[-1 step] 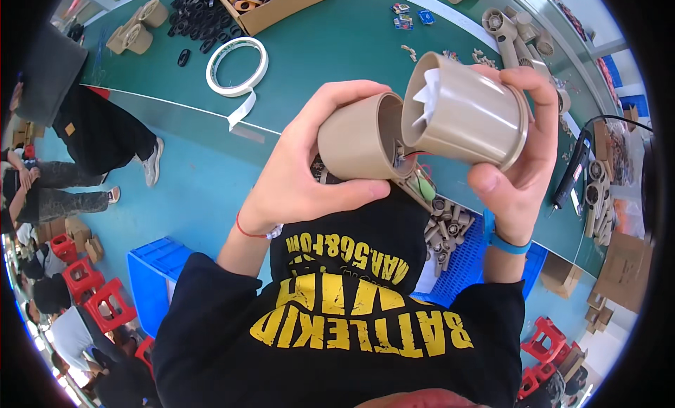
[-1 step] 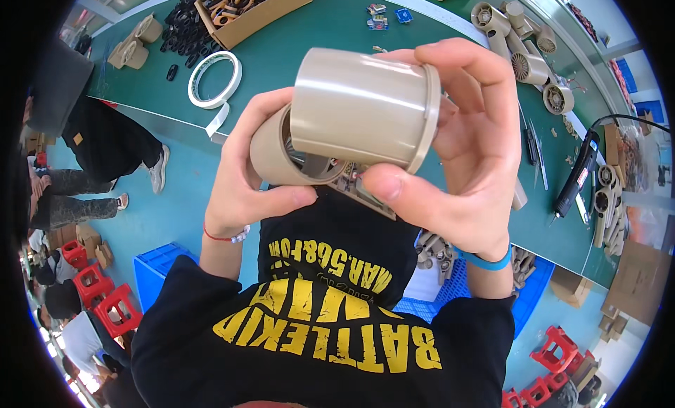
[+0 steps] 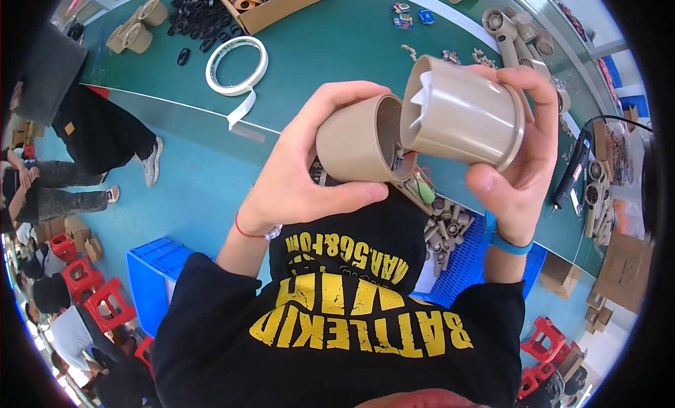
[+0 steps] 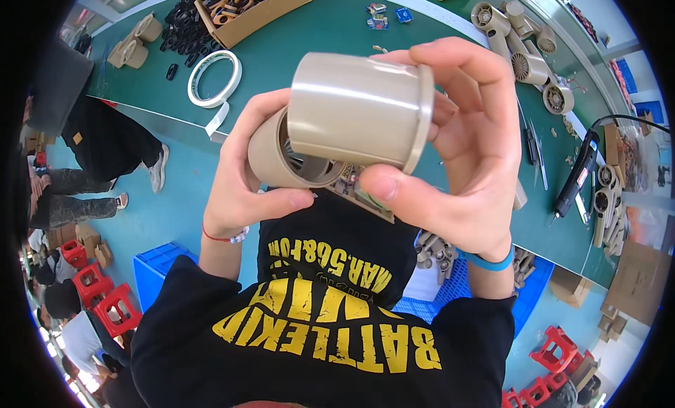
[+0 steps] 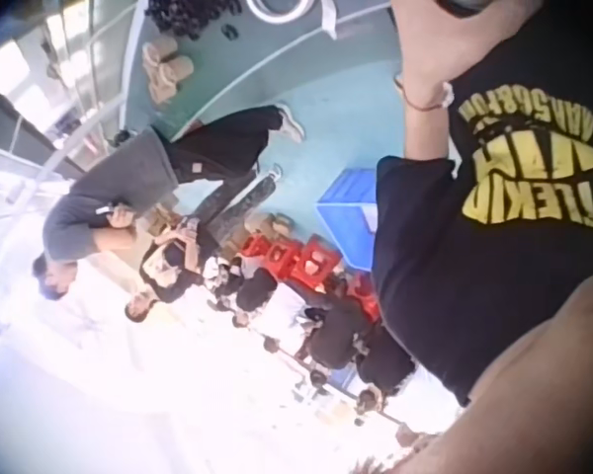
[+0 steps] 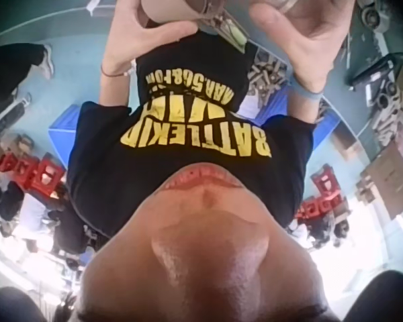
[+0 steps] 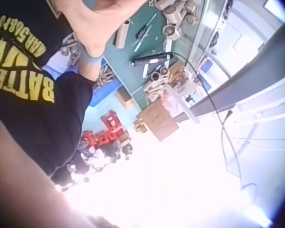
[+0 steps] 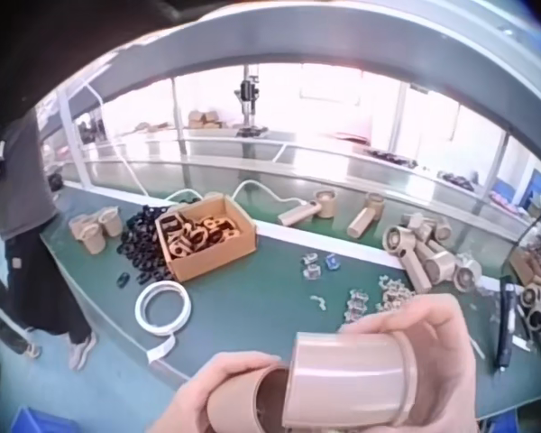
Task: Assembling the internal components, including the motor, battery, and circuit board, into a portable fan housing.
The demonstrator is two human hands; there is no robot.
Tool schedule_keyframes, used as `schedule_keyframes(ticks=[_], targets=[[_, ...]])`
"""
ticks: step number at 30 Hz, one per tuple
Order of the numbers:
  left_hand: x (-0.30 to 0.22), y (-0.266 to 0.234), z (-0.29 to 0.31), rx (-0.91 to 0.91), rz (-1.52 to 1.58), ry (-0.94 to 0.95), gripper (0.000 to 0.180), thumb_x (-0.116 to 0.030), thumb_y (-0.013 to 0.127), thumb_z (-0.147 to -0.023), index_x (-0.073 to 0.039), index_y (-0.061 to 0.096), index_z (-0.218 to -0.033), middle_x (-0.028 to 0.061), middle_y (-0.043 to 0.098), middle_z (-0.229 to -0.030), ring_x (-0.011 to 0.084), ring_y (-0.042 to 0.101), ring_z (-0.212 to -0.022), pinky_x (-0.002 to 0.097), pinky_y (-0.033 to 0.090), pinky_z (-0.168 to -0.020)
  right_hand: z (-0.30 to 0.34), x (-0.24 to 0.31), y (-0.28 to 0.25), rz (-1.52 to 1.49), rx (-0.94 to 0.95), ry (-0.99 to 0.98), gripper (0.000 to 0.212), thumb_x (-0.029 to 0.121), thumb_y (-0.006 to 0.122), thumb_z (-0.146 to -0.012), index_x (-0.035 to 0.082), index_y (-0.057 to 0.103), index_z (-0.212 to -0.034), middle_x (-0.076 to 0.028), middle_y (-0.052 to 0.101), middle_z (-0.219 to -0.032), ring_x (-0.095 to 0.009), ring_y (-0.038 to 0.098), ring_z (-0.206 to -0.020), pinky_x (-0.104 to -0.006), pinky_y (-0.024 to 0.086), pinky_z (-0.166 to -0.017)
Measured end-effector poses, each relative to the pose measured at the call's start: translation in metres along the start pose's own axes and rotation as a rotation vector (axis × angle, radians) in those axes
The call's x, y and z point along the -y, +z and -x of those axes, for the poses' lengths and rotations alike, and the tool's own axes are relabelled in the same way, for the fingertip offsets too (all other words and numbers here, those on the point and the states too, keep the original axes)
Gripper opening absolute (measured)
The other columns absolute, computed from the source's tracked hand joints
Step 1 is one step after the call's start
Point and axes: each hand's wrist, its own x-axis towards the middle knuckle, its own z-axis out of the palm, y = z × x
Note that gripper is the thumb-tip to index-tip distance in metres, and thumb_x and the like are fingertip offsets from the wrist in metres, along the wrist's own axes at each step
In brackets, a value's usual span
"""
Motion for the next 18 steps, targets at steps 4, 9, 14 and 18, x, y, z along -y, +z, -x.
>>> schedule_keyframes(ticks=[4,9,14,18], targets=[[-0.001,-0.001,0.002,0.055,-0.010,0.010,0.083,-0.005,0.083,-0.070,-0.006,0.042,-0.142,0.0091,0.053,-0.133,0.0195,0.050,-0.127,0.0339,0.039,-0.108,-0.001,0.001,-0.003,-0.001,0.150,0.031,0.089,0.031,0.090,-0.068,0.004,0.042,-0.138,-0.018,0.058,-0.130,-0.027,0.059,-0.120,-0.0381,0.048,-0.102],[0.004,0.001,0.001,0.039,0.179,-0.070,0.086,-0.004,0.082,-0.070,-0.007,0.037,-0.143,0.0103,0.051,-0.134,0.0202,0.049,-0.129,0.0347,0.038,-0.108,-0.001,0.008,-0.010,0.177,0.222,0.049,0.082,0.028,0.088,-0.069,0.004,0.045,-0.135,-0.015,0.060,-0.126,-0.025,0.062,-0.115,-0.0355,0.049,-0.099],[0.007,0.002,0.001,0.039,0.277,-0.142,0.084,-0.005,0.083,-0.070,-0.007,0.038,-0.141,0.0099,0.051,-0.133,0.0200,0.050,-0.127,0.0342,0.039,-0.107,-0.004,0.018,-0.011,0.290,0.251,0.068,0.079,0.026,0.088,-0.066,0.004,0.050,-0.132,-0.011,0.061,-0.121,-0.018,0.063,-0.106,-0.0291,0.051,-0.086],[0.011,-0.003,-0.002,0.125,0.345,-0.244,0.080,-0.006,0.083,-0.071,-0.006,0.040,-0.138,0.0096,0.054,-0.131,0.0181,0.051,-0.125,0.0329,0.040,-0.105,-0.010,0.029,-0.012,0.401,0.312,0.220,0.063,0.017,0.085,-0.068,0.003,0.059,-0.124,-0.006,0.061,-0.111,-0.009,0.061,-0.086,-0.0204,0.047,-0.067]])
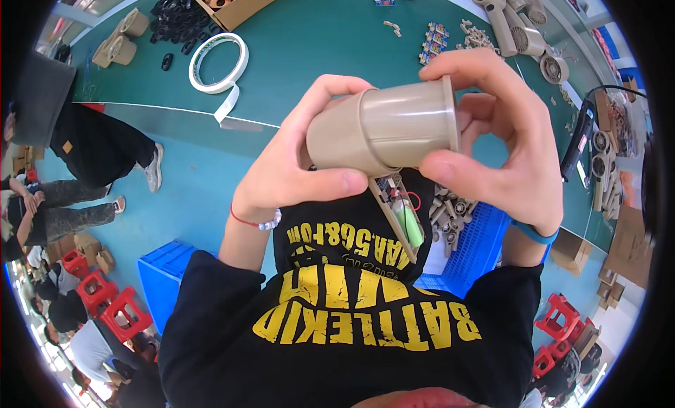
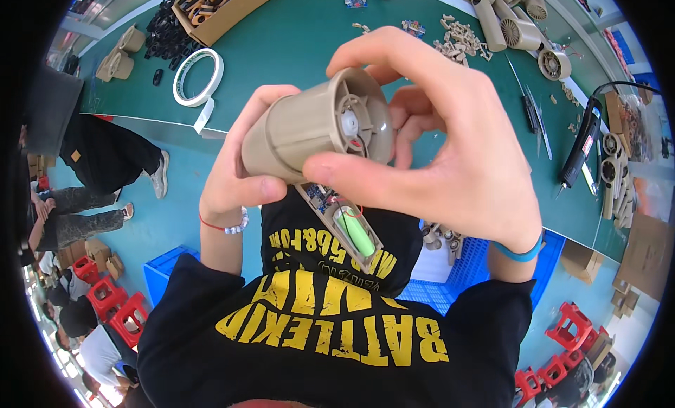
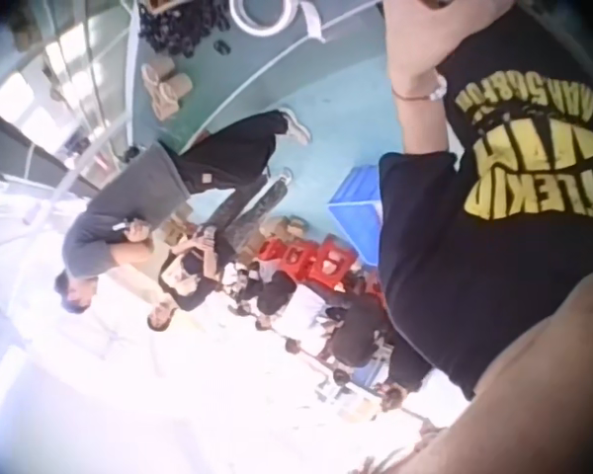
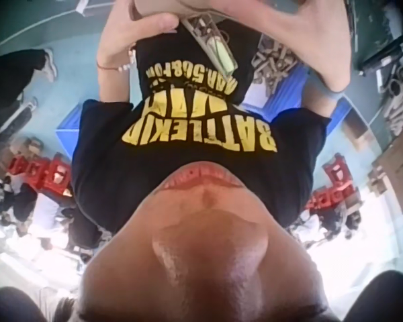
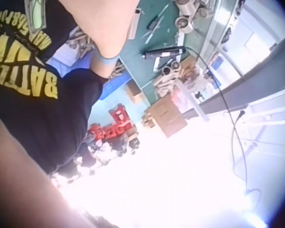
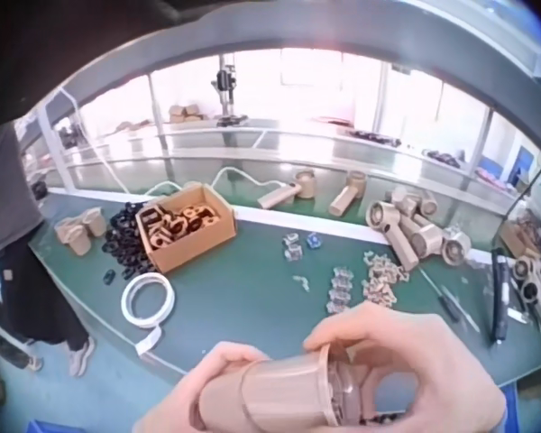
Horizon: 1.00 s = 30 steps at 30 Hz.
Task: Assembling the internal components, including the motor, battery, and circuit board, into a portable fan housing.
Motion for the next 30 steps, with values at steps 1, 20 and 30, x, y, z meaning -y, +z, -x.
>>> schedule_keyframes(ticks=[1,20,30], targets=[[0.001,-0.001,-0.001,0.014,0.008,-0.039,0.079,-0.006,0.083,-0.071,-0.005,0.042,-0.138,0.0096,0.055,-0.130,0.0174,0.052,-0.123,0.0325,0.041,-0.105,0.000,0.001,-0.001,0.084,0.029,0.009,0.057,0.015,0.084,-0.068,0.003,0.062,-0.120,-0.005,0.061,-0.108,-0.007,0.060,-0.079,-0.0182,0.045,-0.062],[0.021,0.000,-0.001,0.092,0.158,-0.186,0.096,-0.035,0.085,-0.071,0.001,0.037,-0.147,0.0106,0.055,-0.134,0.0197,0.056,-0.123,0.0327,0.043,-0.106,-0.005,-0.024,0.038,0.304,-0.068,-0.269,0.042,0.013,0.082,-0.075,0.004,0.067,-0.114,-0.001,0.060,-0.096,-0.006,0.057,-0.074,-0.0187,0.044,-0.061],[0.032,-0.003,0.009,-0.036,0.209,-0.145,0.094,-0.038,0.084,-0.072,0.002,0.038,-0.144,0.0120,0.056,-0.131,0.0206,0.058,-0.119,0.0350,0.047,-0.103,0.011,-0.042,0.036,-0.454,0.019,-0.041,0.060,0.015,0.077,-0.085,-0.001,0.050,-0.137,-0.009,0.056,-0.123,-0.007,0.056,-0.080,-0.0209,0.047,-0.071]])
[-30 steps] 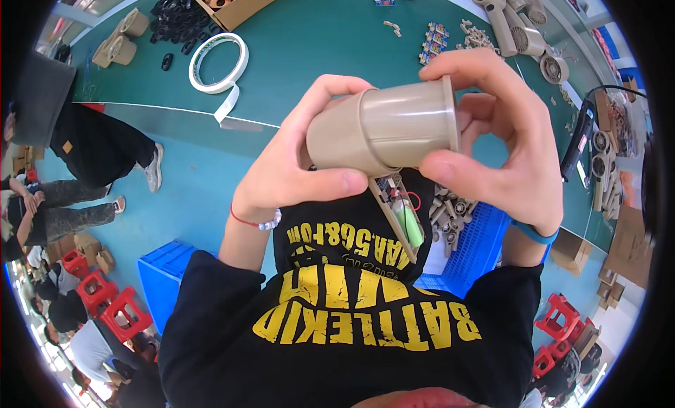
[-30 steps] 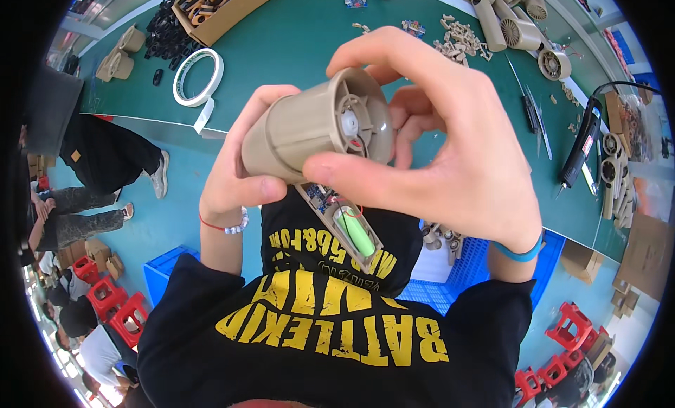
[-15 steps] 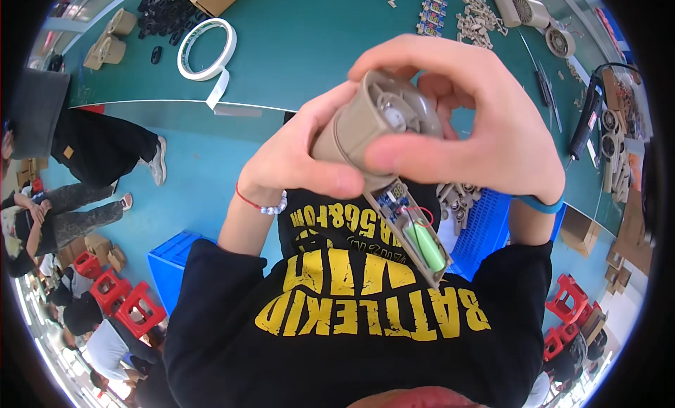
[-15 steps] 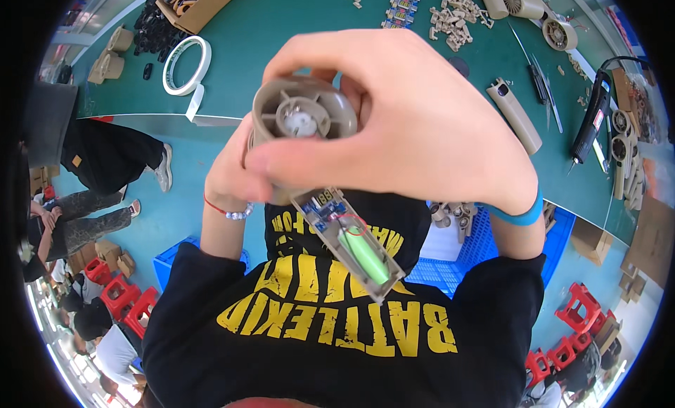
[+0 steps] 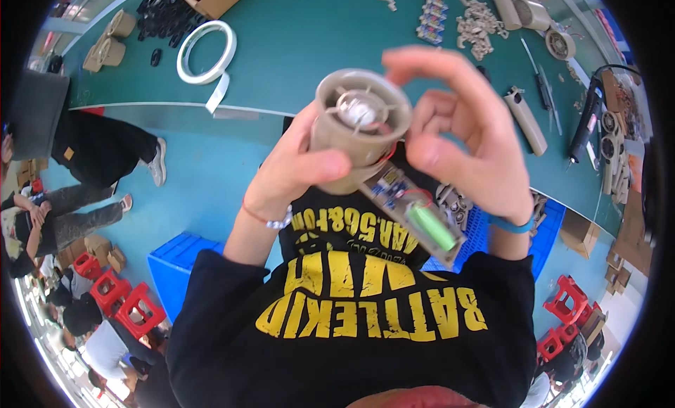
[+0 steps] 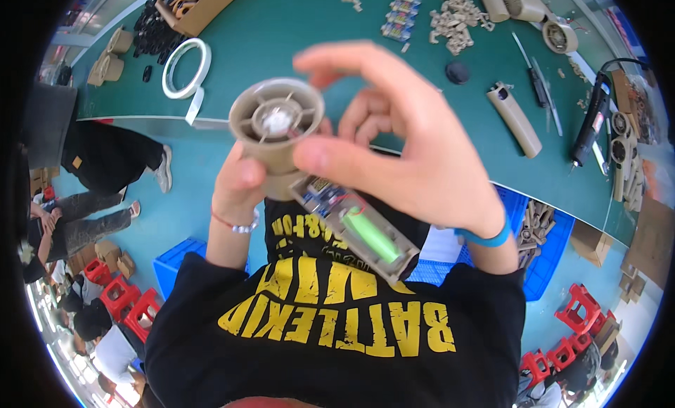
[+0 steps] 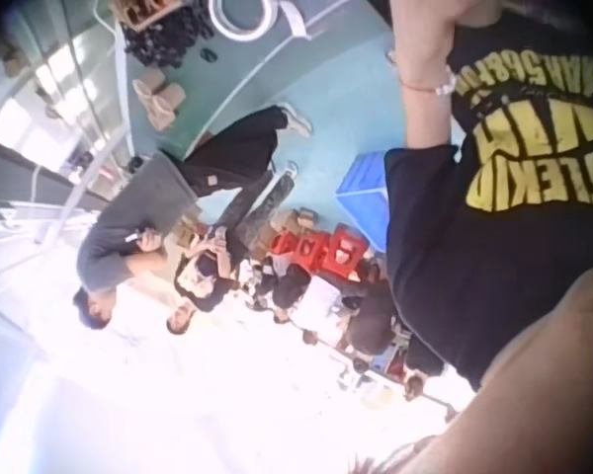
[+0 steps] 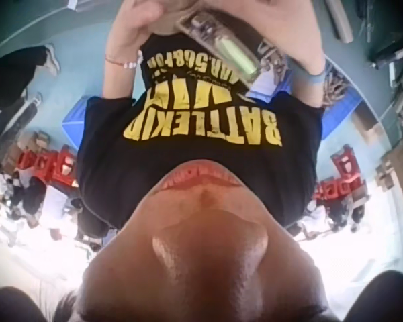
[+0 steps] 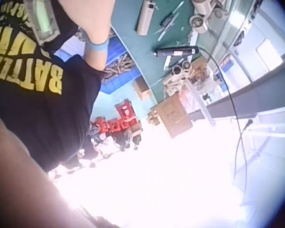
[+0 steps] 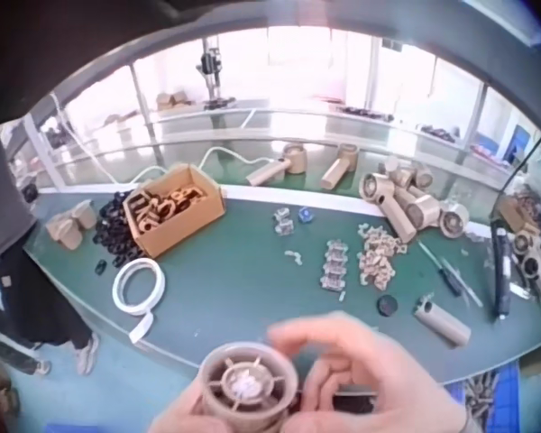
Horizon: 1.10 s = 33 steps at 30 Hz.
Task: Assembling the internal components, including the motor, battery, and circuit board, into a portable fan housing.
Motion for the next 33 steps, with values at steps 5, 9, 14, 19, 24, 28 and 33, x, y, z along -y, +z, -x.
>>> schedule_keyframes(ticks=[5,9,14,19,24,28,33], targets=[[-0.002,-0.002,0.017,-0.008,0.214,0.125,0.091,-0.040,0.091,-0.061,0.010,0.047,-0.123,0.0274,0.060,-0.103,0.0340,0.068,-0.075,0.0425,0.060,-0.060,0.032,-0.021,-0.021,0.349,-0.187,0.018,0.031,0.006,0.073,-0.086,-0.001,0.066,-0.115,-0.006,0.066,-0.098,-0.008,0.058,-0.078,-0.0222,0.047,-0.070],[-0.013,-0.020,0.004,0.341,0.494,0.129,0.082,-0.032,0.088,-0.068,0.011,0.043,-0.121,0.0270,0.058,-0.099,0.0410,0.067,-0.073,0.0441,0.056,-0.055,0.041,-0.031,-0.070,1.023,-0.660,-0.017,0.021,0.006,0.072,-0.086,0.005,0.071,-0.106,-0.004,0.067,-0.086,-0.011,0.057,-0.072,-0.0247,0.045,-0.064],[0.000,-0.027,-0.017,0.610,0.550,0.047,0.081,-0.044,0.082,-0.078,0.009,0.041,-0.124,0.0232,0.058,-0.101,0.0388,0.068,-0.074,0.0431,0.056,-0.057,0.055,-0.037,-0.150,1.297,-0.769,0.123,0.025,0.018,0.071,-0.089,0.005,0.069,-0.111,-0.008,0.068,-0.093,-0.018,0.063,-0.083,-0.0316,0.049,-0.072],[0.025,0.008,-0.005,0.345,0.708,0.156,0.102,-0.069,0.078,-0.070,0.015,0.049,-0.119,0.0291,0.061,-0.094,0.0284,0.068,-0.067,0.0314,0.059,-0.050,0.043,-0.037,-0.197,1.327,-0.615,0.263,0.026,0.017,0.069,-0.090,0.004,0.067,-0.113,-0.011,0.068,-0.097,-0.022,0.065,-0.085,-0.0346,0.052,-0.077],[0.009,0.000,-0.009,0.421,0.631,0.008,0.081,-0.045,0.082,-0.077,0.012,0.044,-0.120,0.0284,0.059,-0.096,0.0384,0.067,-0.067,0.0403,0.056,-0.052,0.064,-0.052,-0.252,1.259,-0.492,0.300,0.020,0.008,0.063,-0.092,0.003,0.065,-0.111,-0.009,0.071,-0.097,-0.017,0.066,-0.084,-0.0314,0.052,-0.078],[0.012,0.006,-0.010,0.255,0.694,0.086,0.098,-0.066,0.074,-0.077,0.014,0.044,-0.124,0.0255,0.060,-0.098,0.0297,0.067,-0.065,0.0336,0.055,-0.047,0.067,-0.054,-0.264,1.515,-0.532,0.047,0.019,0.012,0.057,-0.098,0.002,0.062,-0.114,-0.014,0.068,-0.099,-0.021,0.066,-0.086,-0.0341,0.052,-0.079],[-0.005,0.006,-0.013,0.182,0.370,0.113,0.102,-0.068,0.074,-0.074,0.015,0.045,-0.126,0.0272,0.061,-0.098,0.0260,0.068,-0.068,0.0276,0.055,-0.046,0.056,0.007,-0.158,0.730,-0.705,-0.039,0.025,0.020,0.049,-0.106,0.003,0.059,-0.122,0.002,0.051,-0.082,-0.005,0.041,-0.065,-0.0197,0.033,-0.060]])
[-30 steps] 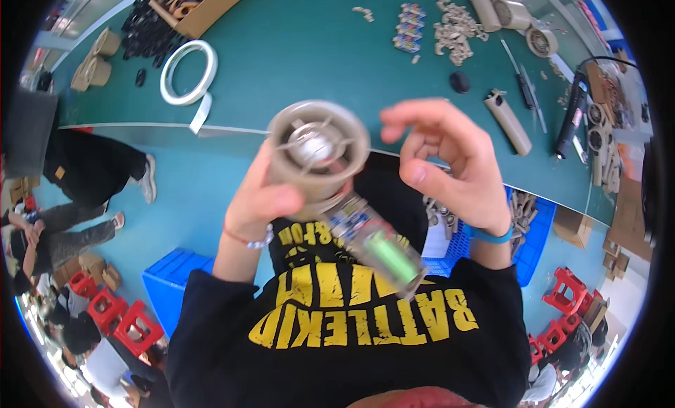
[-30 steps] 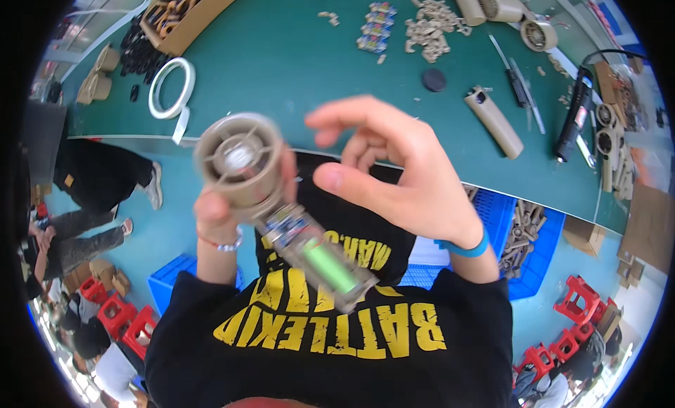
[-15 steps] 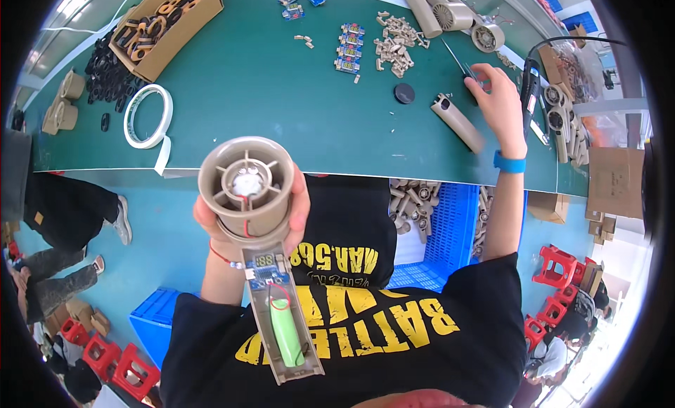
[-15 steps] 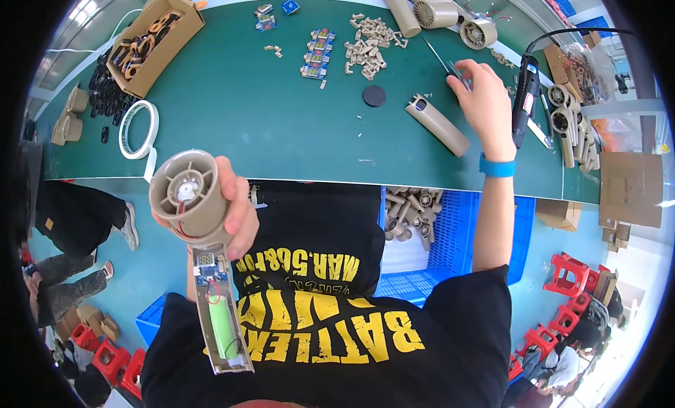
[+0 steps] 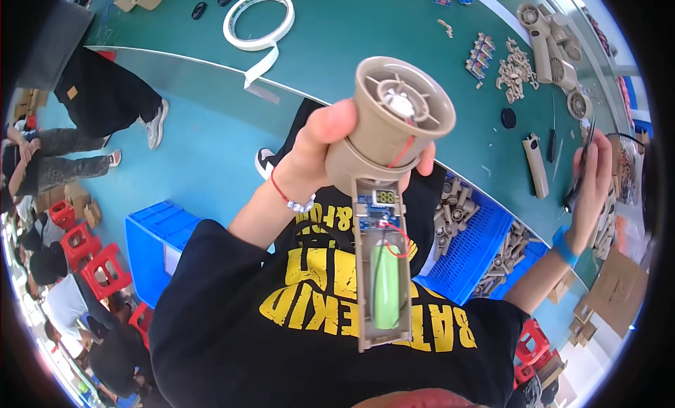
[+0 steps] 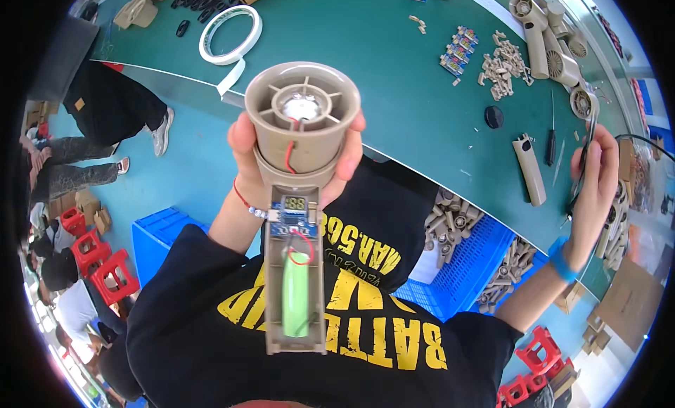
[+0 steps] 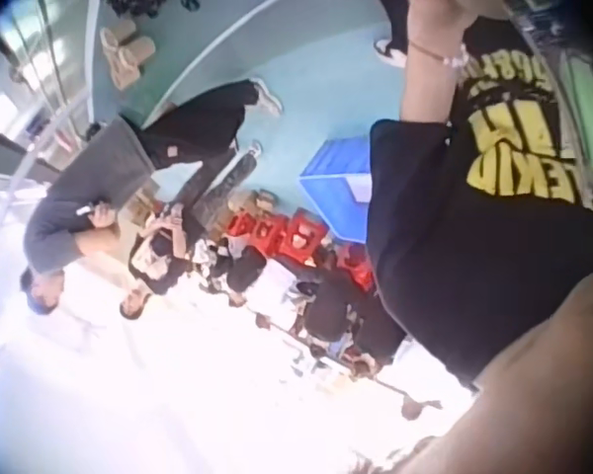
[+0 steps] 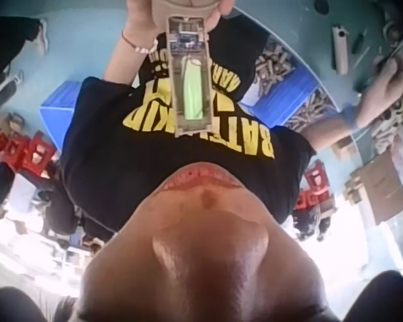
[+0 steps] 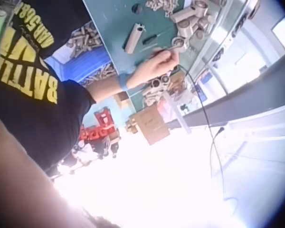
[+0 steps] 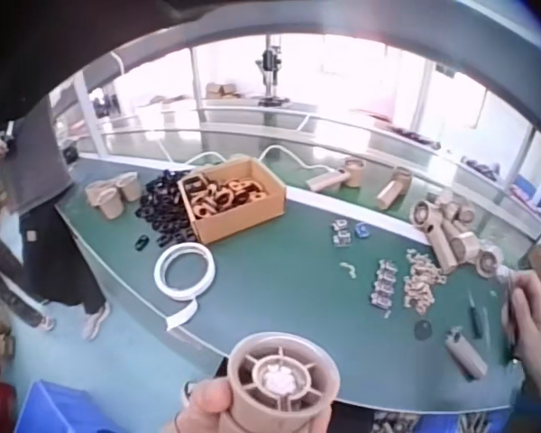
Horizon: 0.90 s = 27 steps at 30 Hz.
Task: Assembling the internal components, including the motor, battery, and circuit board, into a portable fan housing.
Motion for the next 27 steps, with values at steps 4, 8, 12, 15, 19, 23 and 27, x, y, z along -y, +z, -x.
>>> schedule_keyframes(ticks=[4,8,12,15,19,23,27], targets=[[-0.004,0.005,0.005,0.009,-0.176,-0.040,0.104,-0.069,0.076,-0.072,0.011,0.045,-0.133,0.0318,0.062,-0.100,0.0256,0.069,-0.072,0.0276,0.057,-0.049,0.062,0.109,0.041,-0.181,0.525,-0.041,0.023,0.020,0.049,-0.100,0.002,0.063,-0.105,-0.003,0.058,-0.088,-0.006,0.042,-0.064,-0.0213,0.031,-0.057],[0.001,0.001,0.009,0.031,-0.244,-0.065,0.092,-0.065,0.070,-0.078,0.004,0.048,-0.134,0.0228,0.063,-0.109,0.0213,0.066,-0.085,0.0290,0.054,-0.068,0.064,0.131,0.072,-0.170,0.889,-0.182,0.016,-0.003,0.055,-0.090,-0.002,0.065,-0.102,-0.013,0.060,-0.087,-0.025,0.057,-0.076,-0.0325,0.045,-0.069],[0.001,0.002,0.010,0.050,-0.276,-0.027,0.076,-0.057,0.063,-0.087,0.002,0.050,-0.133,0.0126,0.063,-0.118,0.0171,0.062,-0.104,0.0286,0.050,-0.089,0.063,0.136,0.084,-0.086,0.905,-0.192,0.014,-0.002,0.057,-0.091,-0.002,0.064,-0.103,-0.014,0.059,-0.088,-0.028,0.058,-0.078,-0.0345,0.046,-0.070],[0.000,0.003,0.009,0.043,-0.316,-0.002,0.071,-0.054,0.060,-0.090,0.001,0.050,-0.133,0.0105,0.062,-0.119,0.0156,0.060,-0.106,0.0282,0.047,-0.092,0.063,0.134,0.087,-0.084,0.900,-0.202,0.014,-0.002,0.056,-0.092,-0.001,0.064,-0.103,-0.014,0.059,-0.088,-0.029,0.058,-0.079,-0.0346,0.046,-0.071],[-0.001,0.012,0.007,-0.125,-0.384,-0.076,0.092,-0.068,0.069,-0.077,0.002,0.049,-0.132,0.0210,0.065,-0.108,0.0223,0.068,-0.091,0.0305,0.059,-0.072,0.059,0.129,0.090,-0.148,0.929,-0.171,0.013,-0.001,0.055,-0.093,-0.001,0.064,-0.102,-0.015,0.060,-0.089,-0.030,0.059,-0.080,-0.0354,0.047,-0.072],[0.001,0.008,0.003,-0.122,-0.441,-0.059,0.090,-0.067,0.068,-0.078,0.003,0.049,-0.132,0.0196,0.065,-0.109,0.0214,0.067,-0.092,0.0299,0.057,-0.076,0.059,0.122,0.088,-0.179,0.947,-0.078,0.012,0.000,0.055,-0.094,-0.001,0.064,-0.102,-0.016,0.062,-0.090,-0.032,0.061,-0.082,-0.0369,0.048,-0.073],[-0.002,0.002,0.002,0.049,-0.346,-0.079,0.058,-0.038,0.066,-0.094,0.000,0.051,-0.136,0.0076,0.062,-0.122,0.0128,0.058,-0.111,0.0279,0.046,-0.096,0.055,0.127,0.085,-0.165,1.011,0.017,0.016,0.000,0.049,-0.096,-0.003,0.063,-0.103,-0.012,0.063,-0.099,-0.019,0.059,-0.089,-0.0300,0.045,-0.080]])
